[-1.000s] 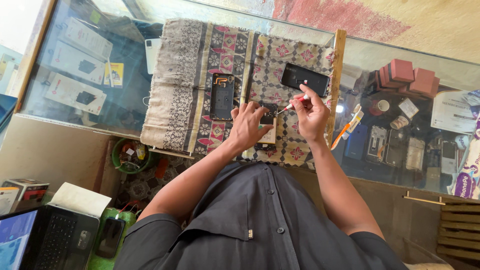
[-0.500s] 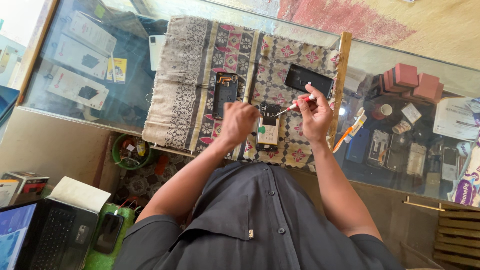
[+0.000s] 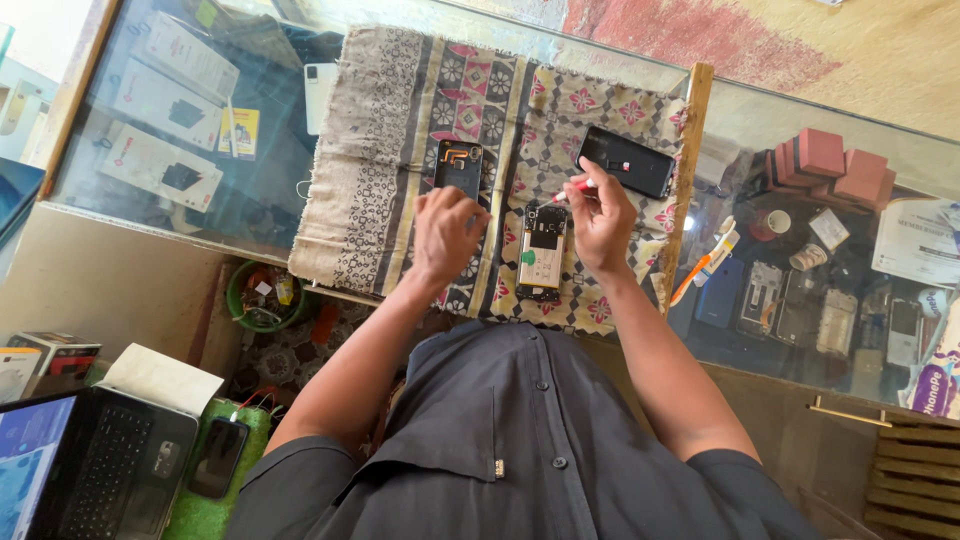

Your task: The person uses a red-handled screwdriver to remove screws from a disassembled smartphone motherboard. They then use a small brush to clean the board's surface and connectors. The person handles the motherboard and a separate phone chassis throughout the clip.

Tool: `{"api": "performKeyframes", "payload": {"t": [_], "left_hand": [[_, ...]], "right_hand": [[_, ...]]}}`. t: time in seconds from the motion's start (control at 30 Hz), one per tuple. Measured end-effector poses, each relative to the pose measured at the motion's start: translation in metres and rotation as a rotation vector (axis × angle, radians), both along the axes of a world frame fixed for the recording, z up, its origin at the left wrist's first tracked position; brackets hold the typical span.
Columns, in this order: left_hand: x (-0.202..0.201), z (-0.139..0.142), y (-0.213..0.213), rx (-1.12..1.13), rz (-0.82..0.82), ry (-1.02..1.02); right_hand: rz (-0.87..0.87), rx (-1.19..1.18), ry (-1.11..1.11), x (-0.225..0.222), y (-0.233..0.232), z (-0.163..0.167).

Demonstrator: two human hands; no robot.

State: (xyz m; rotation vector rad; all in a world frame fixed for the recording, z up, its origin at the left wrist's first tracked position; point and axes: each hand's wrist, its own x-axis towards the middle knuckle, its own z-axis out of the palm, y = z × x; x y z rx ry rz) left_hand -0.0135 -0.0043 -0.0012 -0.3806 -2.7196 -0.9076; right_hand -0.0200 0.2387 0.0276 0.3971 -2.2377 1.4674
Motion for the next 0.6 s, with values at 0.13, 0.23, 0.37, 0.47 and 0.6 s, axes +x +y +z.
{"api": "performKeyframes", "payload": {"t": [0.13,0.23,0.37,0.47,0.6], "left_hand": [[0.023,0.009,0.024,0.017,-0.191,-0.031],[0.037,0.017,0.036,0.047,-0.293,-0.008],[0.042,0.022,0.041,0.064,-0.341,-0.018],[0.043,0.02,0.041,0.05,-0.353,-0.059],[0.045,0.017,0.041,0.059,-0.352,-0.061]], "right_hand": [[0.009,0.035,-0.005,-0.007,-0.007,0.004],[0.023,0.044,-0.016,-0.01,-0.007,0.007],[0.029,0.057,-0.037,-0.012,-0.005,0.009],[0.026,0.072,-0.028,-0.012,-0.004,0.008],[0.018,0.156,0.01,-0.012,-0.004,0.01]]}}
